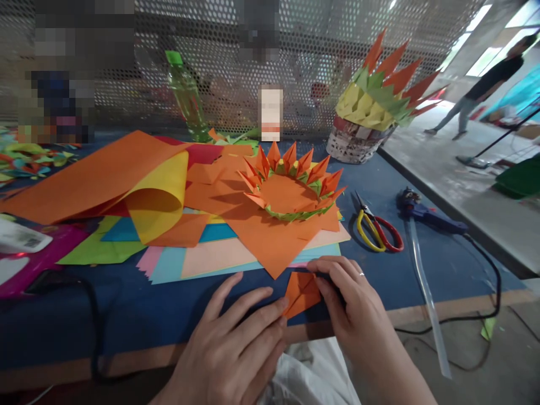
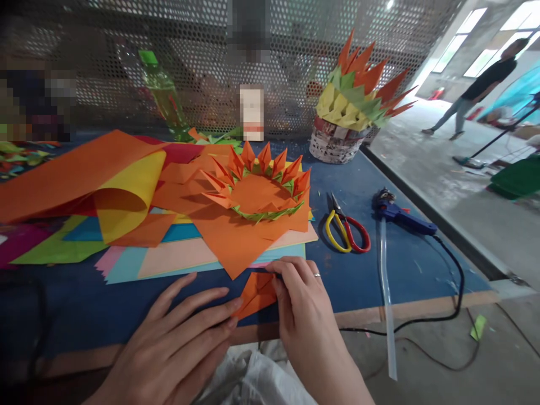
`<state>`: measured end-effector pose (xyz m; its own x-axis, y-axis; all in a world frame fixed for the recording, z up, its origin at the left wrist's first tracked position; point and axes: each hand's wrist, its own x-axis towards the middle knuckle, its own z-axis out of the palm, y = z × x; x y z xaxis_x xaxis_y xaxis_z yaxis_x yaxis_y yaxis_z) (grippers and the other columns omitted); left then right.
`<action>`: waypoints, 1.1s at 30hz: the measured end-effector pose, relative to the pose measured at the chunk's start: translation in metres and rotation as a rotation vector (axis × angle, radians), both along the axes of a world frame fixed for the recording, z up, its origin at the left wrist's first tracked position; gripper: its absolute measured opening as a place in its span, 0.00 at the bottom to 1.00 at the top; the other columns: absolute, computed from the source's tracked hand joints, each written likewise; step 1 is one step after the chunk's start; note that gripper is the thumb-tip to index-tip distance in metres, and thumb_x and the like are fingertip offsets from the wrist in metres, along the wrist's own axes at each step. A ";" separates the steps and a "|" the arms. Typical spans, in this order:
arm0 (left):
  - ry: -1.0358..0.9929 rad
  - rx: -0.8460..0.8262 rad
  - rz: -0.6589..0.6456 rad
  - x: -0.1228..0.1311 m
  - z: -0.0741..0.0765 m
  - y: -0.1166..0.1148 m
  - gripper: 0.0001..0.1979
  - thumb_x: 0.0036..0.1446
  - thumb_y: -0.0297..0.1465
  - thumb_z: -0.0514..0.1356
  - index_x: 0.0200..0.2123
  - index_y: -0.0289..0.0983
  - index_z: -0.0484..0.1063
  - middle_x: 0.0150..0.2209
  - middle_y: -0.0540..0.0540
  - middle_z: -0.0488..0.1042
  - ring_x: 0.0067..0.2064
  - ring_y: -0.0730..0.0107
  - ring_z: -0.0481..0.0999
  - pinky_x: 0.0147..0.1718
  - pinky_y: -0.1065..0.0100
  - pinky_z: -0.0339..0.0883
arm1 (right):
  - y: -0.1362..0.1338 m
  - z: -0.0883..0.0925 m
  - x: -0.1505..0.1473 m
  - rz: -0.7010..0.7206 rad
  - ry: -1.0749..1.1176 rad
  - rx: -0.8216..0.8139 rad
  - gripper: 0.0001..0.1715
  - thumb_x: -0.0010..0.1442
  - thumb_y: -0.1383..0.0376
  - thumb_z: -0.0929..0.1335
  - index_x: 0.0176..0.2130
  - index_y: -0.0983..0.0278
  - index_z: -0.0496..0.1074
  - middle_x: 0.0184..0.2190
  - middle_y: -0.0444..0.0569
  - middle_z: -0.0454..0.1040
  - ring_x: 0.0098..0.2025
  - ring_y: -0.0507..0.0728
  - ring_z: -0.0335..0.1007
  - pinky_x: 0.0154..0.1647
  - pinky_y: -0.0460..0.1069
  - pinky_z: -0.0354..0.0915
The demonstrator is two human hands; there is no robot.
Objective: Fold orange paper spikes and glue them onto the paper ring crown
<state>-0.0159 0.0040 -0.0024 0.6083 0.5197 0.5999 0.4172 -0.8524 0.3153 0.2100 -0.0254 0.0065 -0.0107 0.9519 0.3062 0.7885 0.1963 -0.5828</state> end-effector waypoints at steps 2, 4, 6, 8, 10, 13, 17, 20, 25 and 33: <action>0.013 -0.005 -0.003 0.001 0.005 0.000 0.10 0.65 0.25 0.59 0.42 0.40 0.80 0.49 0.54 0.83 0.52 0.68 0.79 0.70 0.58 0.46 | 0.001 0.003 0.001 0.020 0.018 -0.049 0.15 0.73 0.70 0.58 0.52 0.57 0.69 0.49 0.48 0.73 0.51 0.57 0.66 0.52 0.54 0.64; 0.027 0.018 0.003 0.002 0.008 0.001 0.10 0.65 0.25 0.59 0.41 0.40 0.80 0.49 0.53 0.83 0.51 0.68 0.80 0.69 0.58 0.48 | 0.002 0.007 0.000 0.029 0.009 -0.085 0.15 0.74 0.68 0.59 0.52 0.57 0.70 0.49 0.49 0.73 0.51 0.58 0.67 0.52 0.55 0.64; 0.041 0.050 0.007 0.003 0.011 0.000 0.10 0.65 0.25 0.59 0.42 0.41 0.80 0.47 0.51 0.84 0.49 0.67 0.81 0.68 0.56 0.52 | 0.003 0.010 -0.002 0.024 -0.029 -0.086 0.13 0.73 0.66 0.61 0.52 0.58 0.71 0.48 0.50 0.73 0.50 0.59 0.67 0.50 0.56 0.65; 0.037 0.070 0.010 0.003 0.012 0.000 0.11 0.65 0.24 0.58 0.42 0.40 0.80 0.45 0.50 0.84 0.48 0.67 0.81 0.67 0.54 0.55 | 0.005 0.010 -0.004 0.026 -0.066 -0.076 0.11 0.72 0.66 0.62 0.50 0.58 0.72 0.47 0.51 0.73 0.48 0.60 0.67 0.49 0.57 0.66; 0.021 0.073 0.019 0.004 0.012 -0.001 0.10 0.65 0.24 0.58 0.42 0.40 0.80 0.45 0.49 0.84 0.48 0.66 0.81 0.67 0.53 0.56 | 0.006 0.010 -0.005 0.025 -0.084 -0.065 0.11 0.70 0.68 0.64 0.49 0.58 0.72 0.46 0.51 0.73 0.48 0.59 0.67 0.48 0.57 0.66; 0.002 0.076 0.025 0.004 0.011 -0.003 0.09 0.66 0.25 0.60 0.42 0.39 0.80 0.45 0.51 0.84 0.48 0.67 0.81 0.66 0.55 0.55 | 0.008 0.009 -0.005 0.020 -0.091 -0.068 0.08 0.69 0.69 0.64 0.44 0.59 0.72 0.43 0.49 0.72 0.45 0.59 0.67 0.46 0.56 0.65; 0.009 0.058 0.015 0.004 0.012 -0.005 0.08 0.66 0.26 0.60 0.43 0.39 0.79 0.46 0.52 0.84 0.49 0.67 0.80 0.66 0.58 0.53 | 0.008 0.009 -0.003 0.018 -0.086 -0.073 0.07 0.67 0.72 0.64 0.38 0.60 0.68 0.41 0.48 0.71 0.43 0.58 0.65 0.44 0.54 0.63; -0.044 -0.005 0.013 0.002 0.013 -0.008 0.07 0.65 0.25 0.61 0.43 0.39 0.78 0.47 0.52 0.83 0.49 0.69 0.80 0.66 0.59 0.55 | 0.005 0.012 -0.005 0.031 -0.058 -0.063 0.08 0.66 0.73 0.63 0.38 0.60 0.66 0.38 0.47 0.71 0.41 0.56 0.66 0.42 0.52 0.63; -0.194 -0.240 0.092 -0.003 0.024 -0.010 0.12 0.65 0.24 0.60 0.50 0.39 0.72 0.51 0.45 0.78 0.52 0.70 0.78 0.50 0.71 0.73 | -0.003 0.023 -0.016 0.206 0.014 -0.064 0.13 0.65 0.77 0.61 0.41 0.59 0.65 0.36 0.42 0.74 0.38 0.52 0.70 0.39 0.47 0.65; -0.305 -0.674 0.089 0.002 0.034 -0.004 0.13 0.65 0.28 0.59 0.52 0.43 0.69 0.38 0.51 0.77 0.38 0.74 0.79 0.39 0.75 0.75 | -0.015 0.024 -0.026 0.265 0.289 -0.151 0.15 0.72 0.66 0.61 0.56 0.55 0.62 0.48 0.46 0.74 0.47 0.52 0.73 0.48 0.49 0.70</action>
